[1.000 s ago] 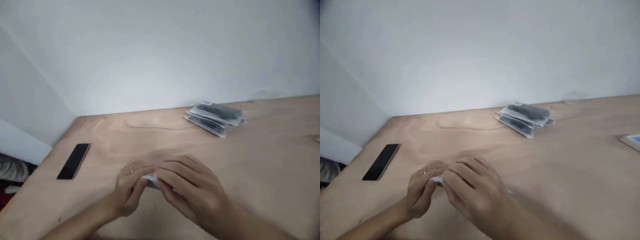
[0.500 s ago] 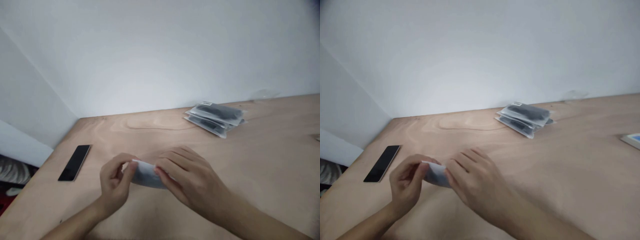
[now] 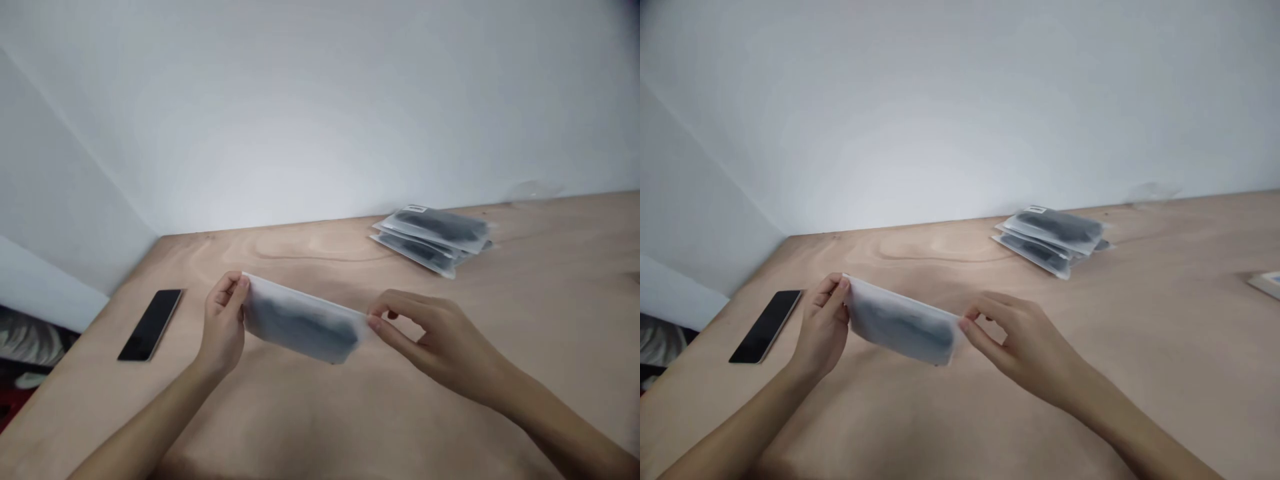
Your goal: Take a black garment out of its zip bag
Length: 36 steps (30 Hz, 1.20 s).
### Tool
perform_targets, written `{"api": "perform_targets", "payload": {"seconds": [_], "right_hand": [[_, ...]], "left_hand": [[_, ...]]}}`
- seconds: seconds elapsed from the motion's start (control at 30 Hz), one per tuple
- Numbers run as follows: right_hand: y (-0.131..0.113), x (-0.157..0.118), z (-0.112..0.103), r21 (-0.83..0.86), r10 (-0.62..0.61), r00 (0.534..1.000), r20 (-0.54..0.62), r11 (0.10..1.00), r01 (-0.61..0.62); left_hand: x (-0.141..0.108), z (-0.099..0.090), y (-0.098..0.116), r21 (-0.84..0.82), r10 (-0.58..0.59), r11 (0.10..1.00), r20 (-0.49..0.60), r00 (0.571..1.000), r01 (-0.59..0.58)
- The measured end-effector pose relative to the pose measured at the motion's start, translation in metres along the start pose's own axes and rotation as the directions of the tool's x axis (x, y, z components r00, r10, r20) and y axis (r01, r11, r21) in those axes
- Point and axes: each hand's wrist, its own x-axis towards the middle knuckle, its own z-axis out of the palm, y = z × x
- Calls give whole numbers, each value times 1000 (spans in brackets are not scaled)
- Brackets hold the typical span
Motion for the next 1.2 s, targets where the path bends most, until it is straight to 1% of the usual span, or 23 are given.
{"api": "perform_targets", "payload": {"seconds": [0.07,0.1,0.17,0.23,0.27,0.3,0.37,0.4,0.43,0.47,0.53,0.57,0.6,0.67,0.7,0.77,0.8,0.87,0.93,1.0,1.07,1.13,1.2], "right_hand": [[0,2,5,199,104,991,81,973,-119],[2,3,10,318,166,978,129,927,-199],[7,4,22,540,312,917,248,742,-398],[13,3,39,668,385,827,409,491,-559],[15,1,49,695,359,787,501,374,-614],[16,-1,58,696,290,749,596,278,-662],[15,-7,73,659,133,676,725,148,-737],[14,-10,78,646,96,655,750,112,-755],[12,-13,81,645,88,654,752,108,-756],[10,-14,83,661,102,674,732,132,-739],[9,-13,81,718,141,749,647,218,-661],[10,-11,79,741,148,785,601,265,-617],[13,-9,76,757,163,816,555,306,-577],[20,-4,73,771,228,853,470,365,-522],[25,-1,72,767,266,863,429,396,-504],[35,1,73,751,319,877,359,459,-474],[39,1,75,744,330,884,332,484,-460],[45,0,77,733,337,891,305,514,-446],[47,-1,77,725,345,880,327,506,-468],[47,-3,74,726,356,853,382,455,-515],[44,-4,71,737,325,833,447,393,-549],[41,-6,69,718,286,809,513,373,-588],[40,-7,69,674,267,773,576,381,-633]], "left_hand": [[-2,2,2,-55,-69,996,18,997,70],[-3,2,3,-78,-89,993,30,996,91],[-2,2,5,-124,-99,987,53,994,105],[-2,3,5,-180,-85,979,81,993,98],[-2,3,5,-211,-72,973,100,992,92],[-1,3,5,-239,-56,967,121,991,84],[-1,4,4,-273,-4,961,159,987,48],[0,3,3,-275,31,961,174,984,19],[0,3,1,-263,64,965,181,981,-15],[1,2,-1,-235,91,971,178,980,-47],[1,0,-8,-142,110,986,136,985,-91],[1,0,-12,-102,90,992,115,989,-78],[0,1,-18,-79,47,996,112,993,-38],[-4,3,-30,-77,-78,993,168,983,92],[-6,4,-37,-84,-152,981,225,962,174],[-10,6,-50,-65,-286,943,347,893,327],[-11,5,-56,-32,-330,928,392,859,371],[-13,2,-64,45,-375,916,455,808,399],[-13,-2,-69,91,-370,923,479,796,374],[-13,-5,-70,90,-377,918,498,781,386],[-15,-7,-71,68,-391,905,524,757,420],[-18,-6,-74,60,-394,900,533,749,431],[-22,-5,-77,47,-393,901,507,767,431]]}}
